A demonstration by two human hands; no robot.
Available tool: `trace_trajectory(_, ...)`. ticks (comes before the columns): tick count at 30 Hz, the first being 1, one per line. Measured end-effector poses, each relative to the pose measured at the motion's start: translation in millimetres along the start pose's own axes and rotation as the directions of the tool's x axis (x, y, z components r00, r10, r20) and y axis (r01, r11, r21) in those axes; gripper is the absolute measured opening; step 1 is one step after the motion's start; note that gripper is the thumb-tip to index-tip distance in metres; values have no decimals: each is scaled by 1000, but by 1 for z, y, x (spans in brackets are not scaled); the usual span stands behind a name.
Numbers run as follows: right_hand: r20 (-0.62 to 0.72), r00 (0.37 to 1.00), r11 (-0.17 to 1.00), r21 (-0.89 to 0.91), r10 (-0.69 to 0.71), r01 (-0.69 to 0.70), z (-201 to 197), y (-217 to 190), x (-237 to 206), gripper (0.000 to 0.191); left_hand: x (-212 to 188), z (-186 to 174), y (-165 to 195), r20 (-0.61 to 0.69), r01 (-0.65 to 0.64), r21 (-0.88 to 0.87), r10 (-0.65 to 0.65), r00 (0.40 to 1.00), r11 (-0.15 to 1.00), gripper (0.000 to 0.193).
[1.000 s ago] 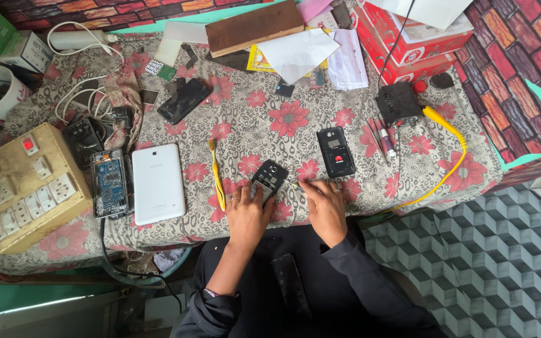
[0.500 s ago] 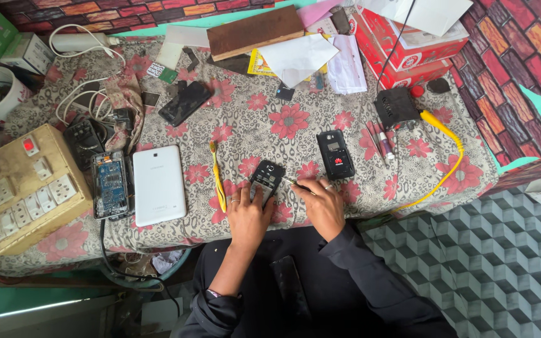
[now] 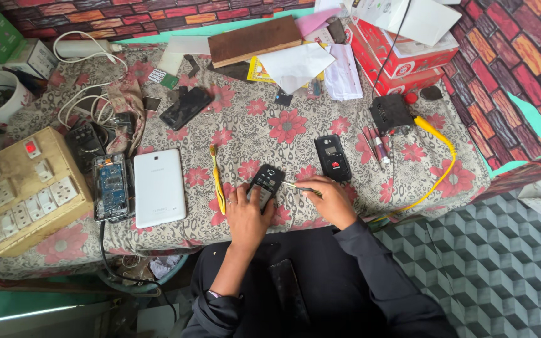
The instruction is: The person disassembles a mobile phone by hand, separating the back cover and lifting out the motherboard. They brush the board and chassis with a toothbrush, then use a soldering iron to work on the exposed circuit board on the workbench.
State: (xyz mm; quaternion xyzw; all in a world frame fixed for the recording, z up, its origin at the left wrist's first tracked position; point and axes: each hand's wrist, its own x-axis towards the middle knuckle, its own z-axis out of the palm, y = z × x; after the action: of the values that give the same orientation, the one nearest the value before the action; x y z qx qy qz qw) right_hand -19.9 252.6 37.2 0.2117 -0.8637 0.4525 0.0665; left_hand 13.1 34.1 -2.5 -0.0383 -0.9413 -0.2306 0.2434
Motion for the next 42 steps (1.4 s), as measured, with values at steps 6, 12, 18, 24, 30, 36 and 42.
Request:
trace_trajectory(6,-9,996,996,-25,86,-87,4,10,-5,31,13,17,7,96,69,111,-80,992,991,85)
trace_trajectory(12,113,991,990,111,75,-88,-8,29,-5,34,29,27,4,189,114,117,-135,973,987,89)
trace_trajectory(18,243,957,953,215,158,-212,-21,46,-9,29,40,11,-4,302,184,-51,-160,940,982,80)
trace_trajectory(24,97,970,837,491,222,-241,-23,60,-35,42,46,-7,-7,487,459,-727,-87,869,510,70)
trace_trajectory(30,180,920,783,485,348,-391,7,27,-30,44,34,-13,4,612,609,-739,-91,785,287,61)
trace_trajectory(36,174,981,703,686,89,-186,14,-17,4,66,28,-22,6,636,632,-736,-74,768,241,61)
trace_trajectory(42,306,946,595,742,109,-309,18,-15,2,67,9,-17,-1,655,652,-716,-83,751,252,61)
